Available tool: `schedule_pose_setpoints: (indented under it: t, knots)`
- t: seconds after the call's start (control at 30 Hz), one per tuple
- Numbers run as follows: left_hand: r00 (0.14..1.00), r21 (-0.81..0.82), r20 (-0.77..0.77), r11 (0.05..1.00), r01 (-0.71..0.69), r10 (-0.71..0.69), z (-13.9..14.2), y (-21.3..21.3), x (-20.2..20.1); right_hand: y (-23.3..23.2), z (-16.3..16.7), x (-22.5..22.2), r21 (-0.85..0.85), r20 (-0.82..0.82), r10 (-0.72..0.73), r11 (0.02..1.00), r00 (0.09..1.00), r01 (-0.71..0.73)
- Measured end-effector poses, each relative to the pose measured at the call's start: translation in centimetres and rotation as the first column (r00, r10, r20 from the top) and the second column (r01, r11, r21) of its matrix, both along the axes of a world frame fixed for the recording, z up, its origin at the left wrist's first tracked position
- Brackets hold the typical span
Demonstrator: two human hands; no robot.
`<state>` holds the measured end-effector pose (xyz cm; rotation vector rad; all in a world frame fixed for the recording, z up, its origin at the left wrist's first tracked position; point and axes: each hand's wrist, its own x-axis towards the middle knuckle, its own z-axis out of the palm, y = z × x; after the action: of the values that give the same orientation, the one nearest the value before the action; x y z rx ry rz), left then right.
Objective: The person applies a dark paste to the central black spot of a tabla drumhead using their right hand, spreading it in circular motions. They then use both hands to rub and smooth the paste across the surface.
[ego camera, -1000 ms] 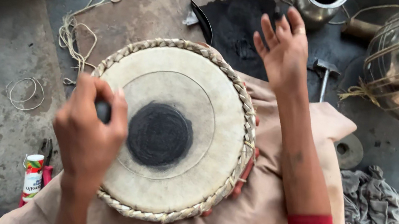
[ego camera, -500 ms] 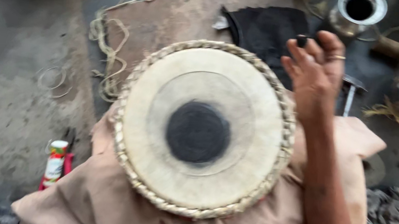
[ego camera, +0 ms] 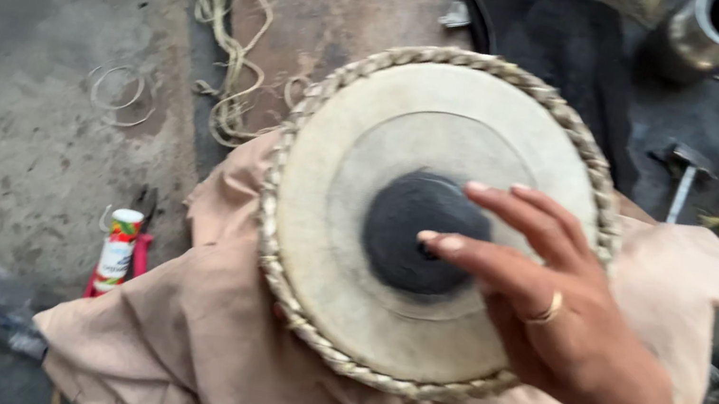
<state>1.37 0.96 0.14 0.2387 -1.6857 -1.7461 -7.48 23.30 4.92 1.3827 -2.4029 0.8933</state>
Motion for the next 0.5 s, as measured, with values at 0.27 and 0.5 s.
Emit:
schedule_pose_setpoints:
  t: [0.27, 0.5]
  knots:
    - [0.987, -0.153, -0.103, 0.982, 0.108, -0.124, 1.5, -4.9, -2.4, -0.8, -1.2, -0.6, 0.262, -0.024, 0.045, 0.964, 0.999, -0.038]
    - [0.955, -0.474, 0.083, 0.831, 0.289, -0.285, -0.3, -6.6, -9.7, 0.0, 2.0, 0.7, 0.472, -0.070, 0.111, 0.879, 0.991, -0.065]
